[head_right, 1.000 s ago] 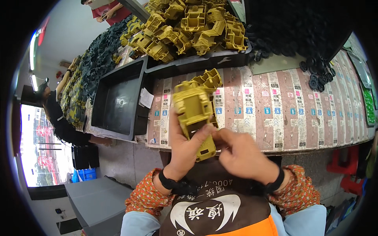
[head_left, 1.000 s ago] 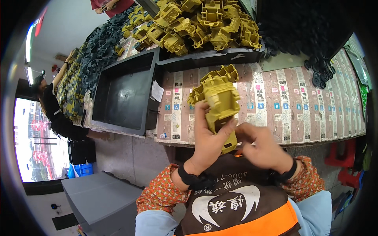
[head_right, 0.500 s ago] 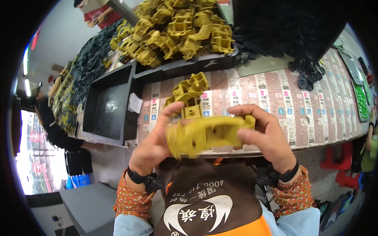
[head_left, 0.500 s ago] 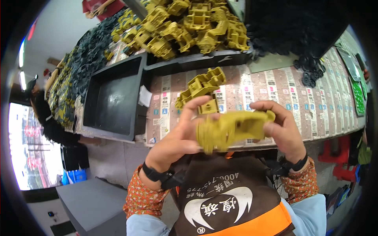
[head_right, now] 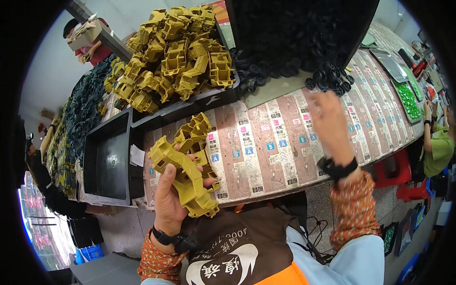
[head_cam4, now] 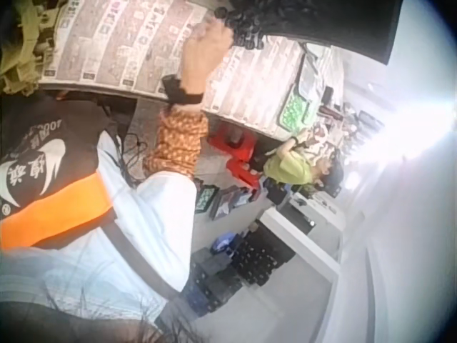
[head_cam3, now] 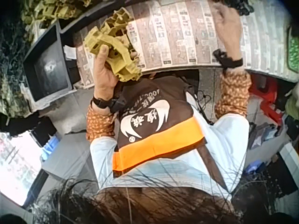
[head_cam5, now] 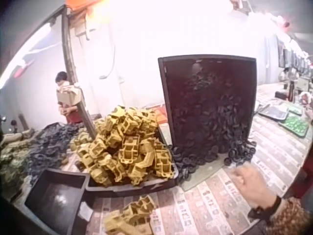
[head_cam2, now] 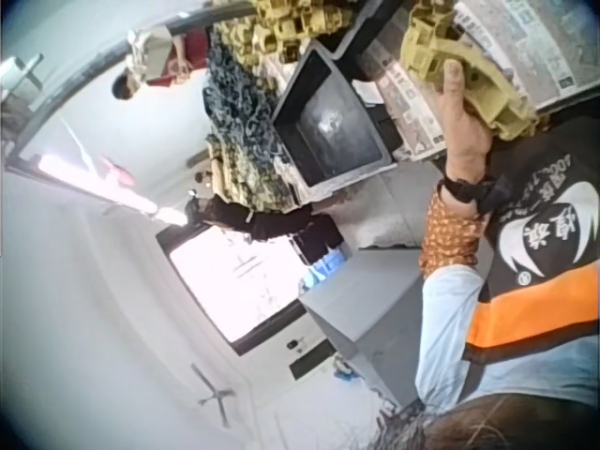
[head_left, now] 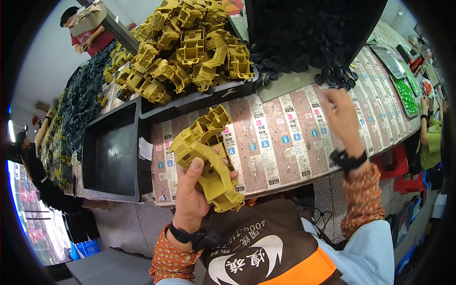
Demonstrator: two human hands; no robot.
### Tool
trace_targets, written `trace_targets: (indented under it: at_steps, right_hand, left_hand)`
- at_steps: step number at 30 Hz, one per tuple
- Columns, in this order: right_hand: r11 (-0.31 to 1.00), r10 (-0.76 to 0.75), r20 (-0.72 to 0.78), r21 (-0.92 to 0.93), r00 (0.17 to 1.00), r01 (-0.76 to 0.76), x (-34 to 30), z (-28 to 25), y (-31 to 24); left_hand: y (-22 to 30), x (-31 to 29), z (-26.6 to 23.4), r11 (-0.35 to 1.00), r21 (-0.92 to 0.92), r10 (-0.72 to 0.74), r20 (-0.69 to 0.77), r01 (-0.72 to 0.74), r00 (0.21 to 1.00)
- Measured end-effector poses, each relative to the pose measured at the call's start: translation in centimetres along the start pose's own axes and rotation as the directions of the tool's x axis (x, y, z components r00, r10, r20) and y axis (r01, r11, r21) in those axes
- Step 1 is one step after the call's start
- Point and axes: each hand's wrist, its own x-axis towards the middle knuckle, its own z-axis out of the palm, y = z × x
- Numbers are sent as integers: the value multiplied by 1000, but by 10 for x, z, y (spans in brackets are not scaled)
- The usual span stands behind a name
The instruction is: The person assembles yellow plastic toy truck bodies by inserting black wheels into the chassis. They repeatedly pick up a truck body, attach wheels one by one, and place the completed unit into a black bin. The process is repetitive and performed by hand without tools.
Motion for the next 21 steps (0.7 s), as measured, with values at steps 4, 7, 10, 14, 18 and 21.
trace_targets:
  at_steps: [4, 7, 10, 14, 18, 21]
  right_hand:
    - [925, 6, 81, -378, 997, 25, 18, 6, 62]
    - [946, -27, 125, -317, 992, 66, 20, 24, 76]
    - [921, -75, 87, -375, 993, 102, 16, 20, 69]
    - [852, 66, 397, 455, 916, -258, 3, 8, -14]
    - [416, -227, 564, 794, 794, -444, -29, 9, -117]
    - [316, -331, 558, 826, 761, -468, -50, 20, -152]
  left_hand:
    - [3, -4, 1, 998, 63, -10, -9, 10, 1000]
    - [1, -6, -1, 980, 199, 12, -24, -7, 1000]
    - [2, -6, 6, 984, 163, -65, -28, 68, 998]
    - [-1, -10, -6, 964, 173, -197, -33, 200, 980]
    - [-8, -14, -6, 970, 165, -188, 27, 181, 982]
    - [-13, -17, 10, 954, 292, -73, 26, 62, 997]
